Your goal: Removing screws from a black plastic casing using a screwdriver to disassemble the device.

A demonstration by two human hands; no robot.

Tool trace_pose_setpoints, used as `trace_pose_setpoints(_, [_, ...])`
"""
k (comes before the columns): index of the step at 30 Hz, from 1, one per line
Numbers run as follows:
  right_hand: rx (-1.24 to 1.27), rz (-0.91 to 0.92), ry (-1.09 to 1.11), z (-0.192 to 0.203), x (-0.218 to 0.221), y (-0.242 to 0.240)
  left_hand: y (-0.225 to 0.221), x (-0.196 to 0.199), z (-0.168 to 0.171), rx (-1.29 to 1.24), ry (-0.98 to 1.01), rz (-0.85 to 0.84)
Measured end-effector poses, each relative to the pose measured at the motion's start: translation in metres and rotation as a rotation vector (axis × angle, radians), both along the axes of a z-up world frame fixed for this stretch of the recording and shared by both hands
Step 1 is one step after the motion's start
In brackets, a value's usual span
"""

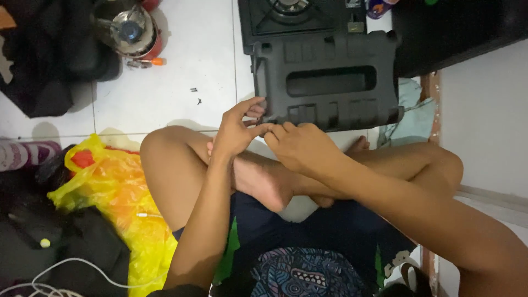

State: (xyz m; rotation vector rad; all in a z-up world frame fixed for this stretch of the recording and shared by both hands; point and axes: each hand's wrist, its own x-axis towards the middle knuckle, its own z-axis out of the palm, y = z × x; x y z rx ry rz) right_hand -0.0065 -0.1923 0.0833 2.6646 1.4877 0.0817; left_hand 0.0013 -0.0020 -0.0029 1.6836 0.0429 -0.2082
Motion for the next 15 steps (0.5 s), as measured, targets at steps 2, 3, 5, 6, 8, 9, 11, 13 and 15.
trace_pose_setpoints(2, [0.018, -0.109, 0.049, -0.011, 0.004, -0.006, 0.001, 0.001, -0.005, -0.002, 0.019, -0.010])
trace_pose_setpoints(3, [0.019, -0.112, 0.043, -0.011, 0.002, -0.007, 0.001, 0.001, -0.001, -0.001, 0.013, -0.014])
trace_pose_setpoints(5, [-0.022, -0.188, 0.058, -0.013, -0.002, -0.008, 0.001, 0.001, 0.007, 0.004, 0.032, -0.013])
trace_pose_setpoints(6, [-0.018, -0.190, 0.052, -0.006, 0.001, -0.005, 0.001, 0.004, 0.004, 0.006, 0.025, -0.015])
trace_pose_setpoints(8, [0.008, -0.044, 0.201, 0.006, 0.001, -0.002, -0.001, 0.003, -0.004, 0.019, 0.031, -0.005])
trace_pose_setpoints(9, [0.008, -0.053, 0.201, -0.005, 0.002, -0.004, -0.001, 0.003, -0.002, 0.018, 0.031, -0.014])
trace_pose_setpoints(11, [0.007, -0.014, 0.086, -0.028, 0.006, -0.009, 0.001, 0.004, 0.004, 0.019, 0.061, -0.023])
trace_pose_setpoints(13, [-0.002, -0.063, 0.043, -0.044, -0.001, -0.008, 0.001, 0.003, 0.003, 0.020, 0.059, -0.041])
trace_pose_setpoints(15, [-0.010, -0.105, -0.013, -0.034, -0.004, -0.003, 0.001, 0.006, 0.002, 0.021, 0.044, -0.054])
